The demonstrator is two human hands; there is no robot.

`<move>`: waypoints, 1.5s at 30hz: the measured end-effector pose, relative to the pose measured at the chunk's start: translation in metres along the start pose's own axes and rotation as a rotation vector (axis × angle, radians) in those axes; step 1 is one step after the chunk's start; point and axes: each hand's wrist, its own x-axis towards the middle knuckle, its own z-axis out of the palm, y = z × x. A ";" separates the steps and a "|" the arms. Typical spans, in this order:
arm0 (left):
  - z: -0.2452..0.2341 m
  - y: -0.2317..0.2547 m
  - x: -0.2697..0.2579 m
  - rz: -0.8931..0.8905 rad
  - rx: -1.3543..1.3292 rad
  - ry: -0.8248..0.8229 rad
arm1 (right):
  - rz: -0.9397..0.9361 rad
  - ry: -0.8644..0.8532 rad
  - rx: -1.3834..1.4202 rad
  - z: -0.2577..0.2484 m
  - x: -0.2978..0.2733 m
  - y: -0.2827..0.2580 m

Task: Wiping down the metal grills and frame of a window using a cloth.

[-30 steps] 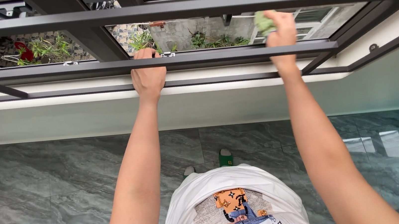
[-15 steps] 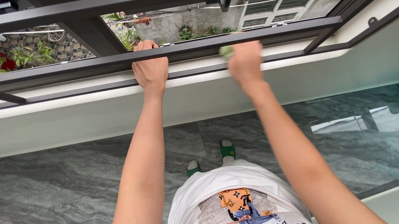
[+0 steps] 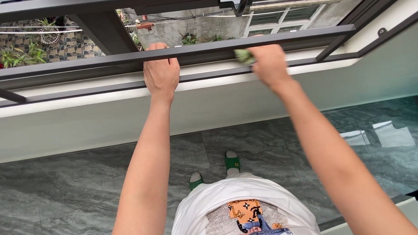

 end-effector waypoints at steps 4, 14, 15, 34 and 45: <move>0.006 0.006 0.000 -0.092 0.011 -0.041 | 0.209 0.072 0.215 -0.094 0.002 0.009; 0.008 0.008 0.004 0.002 0.121 0.091 | 0.100 0.037 -0.203 -0.027 0.021 0.022; 0.006 0.010 0.005 0.000 0.124 0.092 | 0.096 0.037 -0.201 -0.016 0.034 0.001; -0.016 0.016 0.011 0.090 0.127 0.107 | 0.026 0.058 -0.233 0.003 0.050 -0.031; -0.009 0.018 0.013 0.087 0.204 0.130 | 0.095 0.147 -0.357 -0.036 0.008 0.044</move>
